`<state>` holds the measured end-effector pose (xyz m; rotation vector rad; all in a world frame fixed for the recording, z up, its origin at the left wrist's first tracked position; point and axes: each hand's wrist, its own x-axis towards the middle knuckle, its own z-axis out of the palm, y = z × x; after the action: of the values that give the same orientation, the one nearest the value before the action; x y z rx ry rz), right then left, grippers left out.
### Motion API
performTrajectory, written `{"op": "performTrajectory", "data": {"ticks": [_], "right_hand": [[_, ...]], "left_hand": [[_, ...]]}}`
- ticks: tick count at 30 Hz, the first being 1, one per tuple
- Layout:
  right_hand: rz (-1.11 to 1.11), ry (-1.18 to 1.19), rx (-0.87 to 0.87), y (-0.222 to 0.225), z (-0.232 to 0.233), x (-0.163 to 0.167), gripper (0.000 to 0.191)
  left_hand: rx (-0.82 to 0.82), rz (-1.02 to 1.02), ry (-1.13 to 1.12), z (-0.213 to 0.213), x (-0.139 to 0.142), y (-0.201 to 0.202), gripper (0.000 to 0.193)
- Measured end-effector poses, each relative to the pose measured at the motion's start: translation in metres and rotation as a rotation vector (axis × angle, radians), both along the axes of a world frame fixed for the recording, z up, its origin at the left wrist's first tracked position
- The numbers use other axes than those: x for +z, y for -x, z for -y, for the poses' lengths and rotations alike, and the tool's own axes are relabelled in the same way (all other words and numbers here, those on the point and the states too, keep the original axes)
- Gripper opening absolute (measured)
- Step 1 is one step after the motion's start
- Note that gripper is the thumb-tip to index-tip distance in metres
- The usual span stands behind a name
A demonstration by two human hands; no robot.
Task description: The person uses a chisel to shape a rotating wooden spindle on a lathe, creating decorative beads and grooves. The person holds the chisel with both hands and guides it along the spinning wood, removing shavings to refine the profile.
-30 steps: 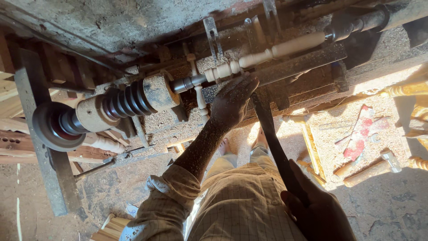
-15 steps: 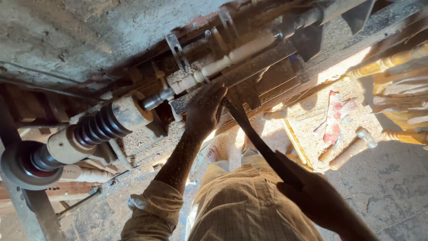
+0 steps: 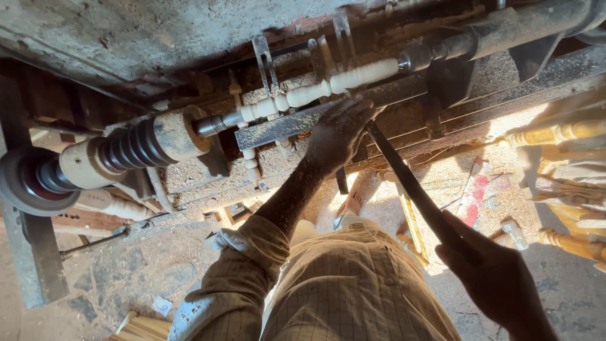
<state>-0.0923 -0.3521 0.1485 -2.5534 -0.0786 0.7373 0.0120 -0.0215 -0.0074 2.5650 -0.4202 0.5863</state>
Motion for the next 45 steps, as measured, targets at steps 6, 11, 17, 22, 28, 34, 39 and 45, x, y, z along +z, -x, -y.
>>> {"op": "performTrajectory", "data": {"ticks": [6,11,17,22,28,34,39,45], "right_hand": [[0.498,-0.107,0.759,-0.077,0.036,-0.008,0.043],[-0.232,0.297,0.215,-0.125,0.043,0.011,0.061],[-0.284,0.149,0.207,-0.161,0.038,0.018,0.059],[-0.339,0.373,0.312,-0.18,0.024,0.026,0.058],[-0.328,0.32,0.249,-0.158,0.024,0.027,0.059],[-0.112,0.158,0.331,-0.141,0.041,0.018,0.059],[-0.284,0.372,0.151,-0.117,0.053,0.013,0.063],[0.363,0.186,0.615,-0.068,0.038,0.016,0.055]], "left_hand": [[0.125,-0.018,0.038,0.006,0.009,0.0,0.039],[0.221,-0.011,0.065,0.014,0.018,-0.004,0.037],[0.317,0.009,0.063,0.024,0.018,-0.004,0.037],[0.357,0.011,0.083,0.023,0.005,-0.008,0.036],[0.306,0.051,0.031,0.019,0.0,-0.008,0.037],[0.243,-0.017,-0.026,0.028,0.005,-0.012,0.037],[0.209,0.027,-0.182,0.035,0.005,-0.023,0.044],[-0.002,-0.124,0.318,0.026,-0.001,-0.025,0.034]]}}
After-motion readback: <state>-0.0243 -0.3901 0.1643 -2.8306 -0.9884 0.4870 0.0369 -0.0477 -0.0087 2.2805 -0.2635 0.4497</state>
